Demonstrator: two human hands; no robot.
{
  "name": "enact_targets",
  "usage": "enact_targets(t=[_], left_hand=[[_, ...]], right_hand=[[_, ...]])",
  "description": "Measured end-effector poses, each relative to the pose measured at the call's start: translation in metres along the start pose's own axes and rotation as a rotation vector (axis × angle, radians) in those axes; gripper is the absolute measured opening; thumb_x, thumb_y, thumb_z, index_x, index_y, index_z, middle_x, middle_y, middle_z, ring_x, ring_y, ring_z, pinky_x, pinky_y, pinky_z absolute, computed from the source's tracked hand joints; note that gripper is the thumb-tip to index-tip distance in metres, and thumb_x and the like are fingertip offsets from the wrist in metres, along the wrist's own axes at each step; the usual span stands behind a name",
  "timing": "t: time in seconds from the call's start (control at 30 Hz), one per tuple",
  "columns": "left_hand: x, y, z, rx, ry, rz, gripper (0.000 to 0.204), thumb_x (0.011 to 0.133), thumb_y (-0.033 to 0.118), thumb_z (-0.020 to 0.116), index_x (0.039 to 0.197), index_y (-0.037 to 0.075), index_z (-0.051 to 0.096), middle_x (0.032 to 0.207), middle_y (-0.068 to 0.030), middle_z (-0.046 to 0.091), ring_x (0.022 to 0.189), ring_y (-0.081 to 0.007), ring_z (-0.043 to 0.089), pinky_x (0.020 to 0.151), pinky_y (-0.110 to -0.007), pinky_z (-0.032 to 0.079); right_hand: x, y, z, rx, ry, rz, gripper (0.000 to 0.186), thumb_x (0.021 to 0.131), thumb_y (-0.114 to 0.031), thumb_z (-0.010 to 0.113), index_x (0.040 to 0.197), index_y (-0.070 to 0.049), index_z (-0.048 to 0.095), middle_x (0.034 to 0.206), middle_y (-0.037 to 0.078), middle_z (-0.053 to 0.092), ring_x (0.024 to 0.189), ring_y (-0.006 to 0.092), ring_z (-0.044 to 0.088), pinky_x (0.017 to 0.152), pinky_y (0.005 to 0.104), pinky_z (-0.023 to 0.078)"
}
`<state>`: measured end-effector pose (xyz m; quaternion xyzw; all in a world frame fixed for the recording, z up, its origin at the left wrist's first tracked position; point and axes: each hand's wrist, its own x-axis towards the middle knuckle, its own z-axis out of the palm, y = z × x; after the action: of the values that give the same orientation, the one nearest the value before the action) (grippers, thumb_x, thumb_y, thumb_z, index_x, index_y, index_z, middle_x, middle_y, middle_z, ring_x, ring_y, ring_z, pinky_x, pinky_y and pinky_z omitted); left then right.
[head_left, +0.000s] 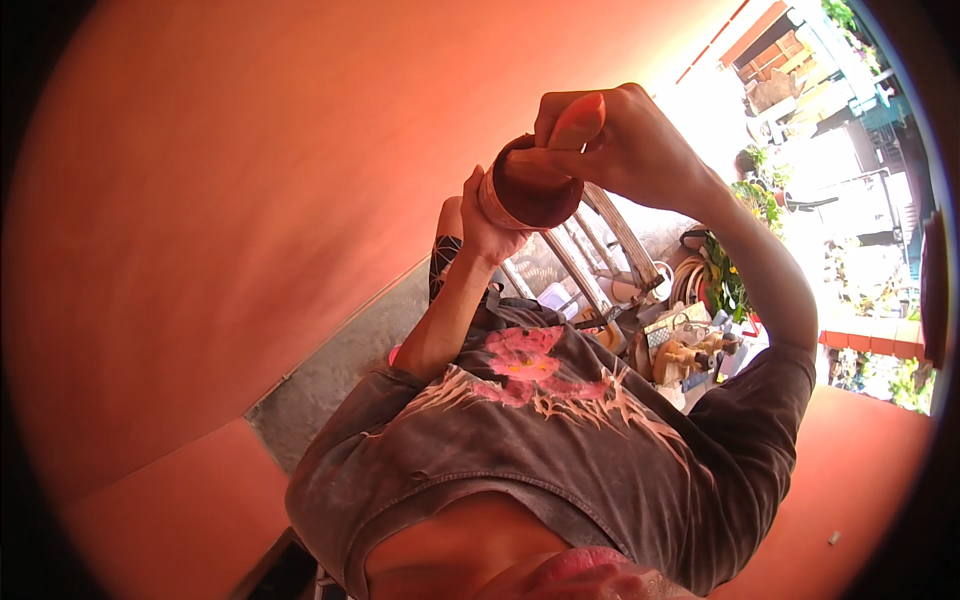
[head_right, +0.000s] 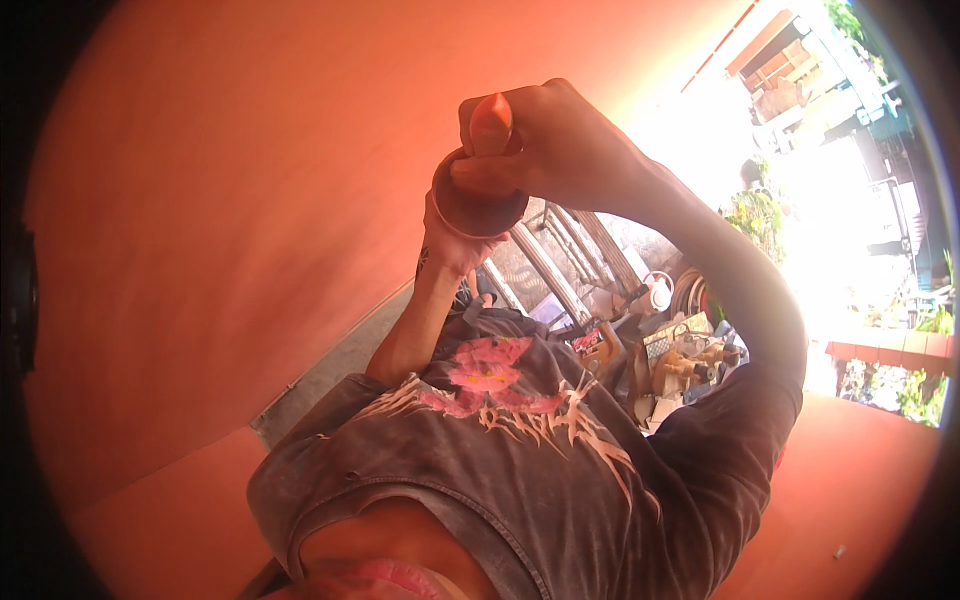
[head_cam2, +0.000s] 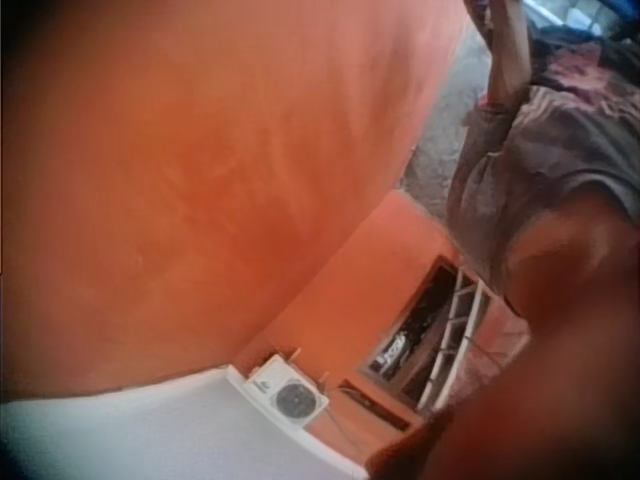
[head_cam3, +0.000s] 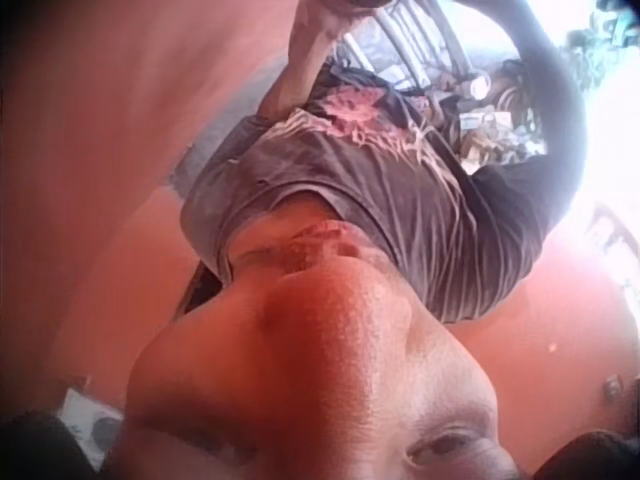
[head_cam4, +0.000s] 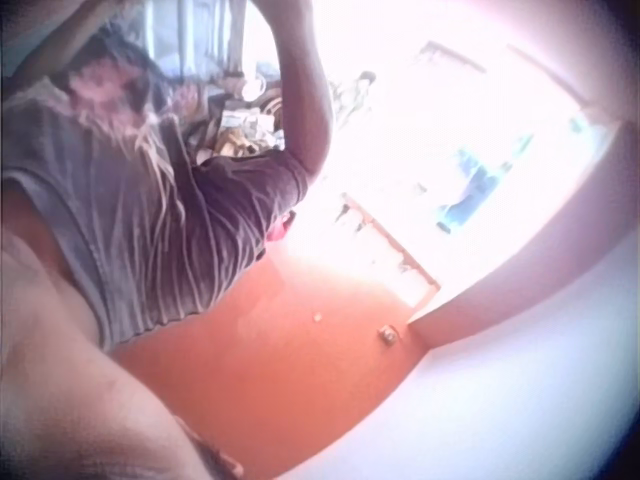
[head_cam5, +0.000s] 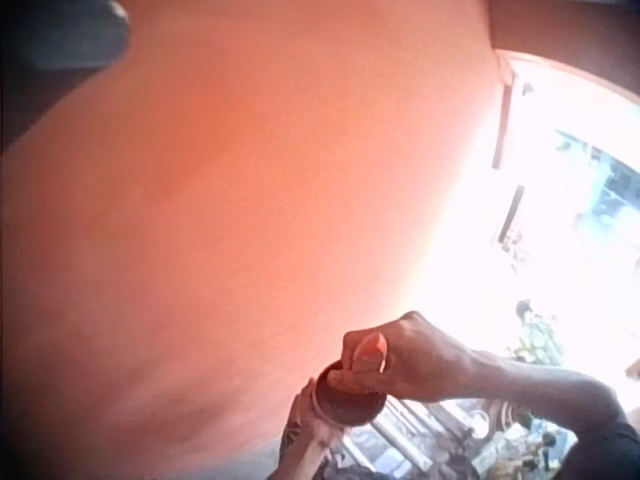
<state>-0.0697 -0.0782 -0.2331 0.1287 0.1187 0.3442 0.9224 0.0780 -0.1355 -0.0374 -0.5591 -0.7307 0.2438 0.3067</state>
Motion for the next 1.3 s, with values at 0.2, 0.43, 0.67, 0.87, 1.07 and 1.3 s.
enact_targets(t=[0.2,0.43,0.67,0.87,1.07,1.3], left_hand=[[0.004,-0.004,0.01,-0.062,0.137,-0.024,0.052,0.102,0.048,0.044,0.13,0.005,0.053,0.109,-0.0151,0.067,0.086,-0.029,0.072,0.06,-0.034,0.064],[0.005,-0.013,-0.003,-0.131,-0.05,-0.005,0.056,0.101,0.054,0.04,0.127,0.007,0.054,0.108,-0.0158,0.067,0.087,-0.0297,0.072,0.06,-0.037,0.064],[0.002,-0.016,-0.006,-0.134,-0.027,-0.025,0.063,0.101,0.056,0.037,0.135,0.006,0.05,0.118,-0.0177,0.065,0.089,-0.032,0.072,0.06,-0.038,0.065],[0.004,-0.02,-0.029,-0.175,-0.285,-0.084,0.076,0.096,0.068,0.034,0.146,0.01,0.044,0.132,-0.0173,0.061,0.108,-0.0324,0.068,0.071,-0.046,0.063],[0.001,-0.025,-0.031,-0.041,-0.2,-0.068,0.069,0.097,0.064,0.035,0.138,0.012,0.052,0.118,-0.0151,0.068,0.097,-0.0306,0.07,0.063,-0.043,0.06],[0.002,-0.033,-0.026,-0.036,-0.156,-0.084,0.059,0.096,0.06,0.04,0.125,0.012,0.06,0.108,-0.0089,0.07,0.088,-0.0267,0.068,0.062,-0.043,0.053]], right_hand=[[-0.005,-0.006,0.008,-0.16,0.024,-0.017,0.018,0.087,-0.024,0.071,0.086,-0.007,0.067,0.066,0.01,0.064,0.06,0.0263,0.063,0.06,0.039,0.049],[-0.005,0.006,0.021,-0.233,-0.024,-0.041,0.012,0.088,-0.023,0.068,0.091,-0.012,0.07,0.065,0.009,0.065,0.059,0.0287,0.064,0.062,0.0414,0.05],[-0.007,-0.004,0.012,-0.236,0.03,0.014,0.013,0.084,-0.023,0.07,0.085,-0.01,0.067,0.061,0.008,0.064,0.057,0.0266,0.064,0.058,0.0393,0.05],[-0.015,-0.017,-0.004,-0.204,0.168,-0.066,0.02,0.083,-0.025,0.073,0.081,-0.007,0.064,0.066,0.008,0.067,0.059,0.0275,0.066,0.059,0.0379,0.052],[-0.012,-0.022,-0.007,-0.441,0.004,-0.02,0.011,0.09,-0.016,0.062,0.096,-0.007,0.065,0.068,0.011,0.068,0.065,0.0338,0.068,0.063,0.0441,0.053],[-0.003,-0.036,-0.007,-0.596,-0.101,-0.117,0.011,0.094,-0.014,0.057,0.096,-0.004,0.063,0.071,0.016,0.066,0.071,0.0383,0.066,0.067,0.0482,0.051]])
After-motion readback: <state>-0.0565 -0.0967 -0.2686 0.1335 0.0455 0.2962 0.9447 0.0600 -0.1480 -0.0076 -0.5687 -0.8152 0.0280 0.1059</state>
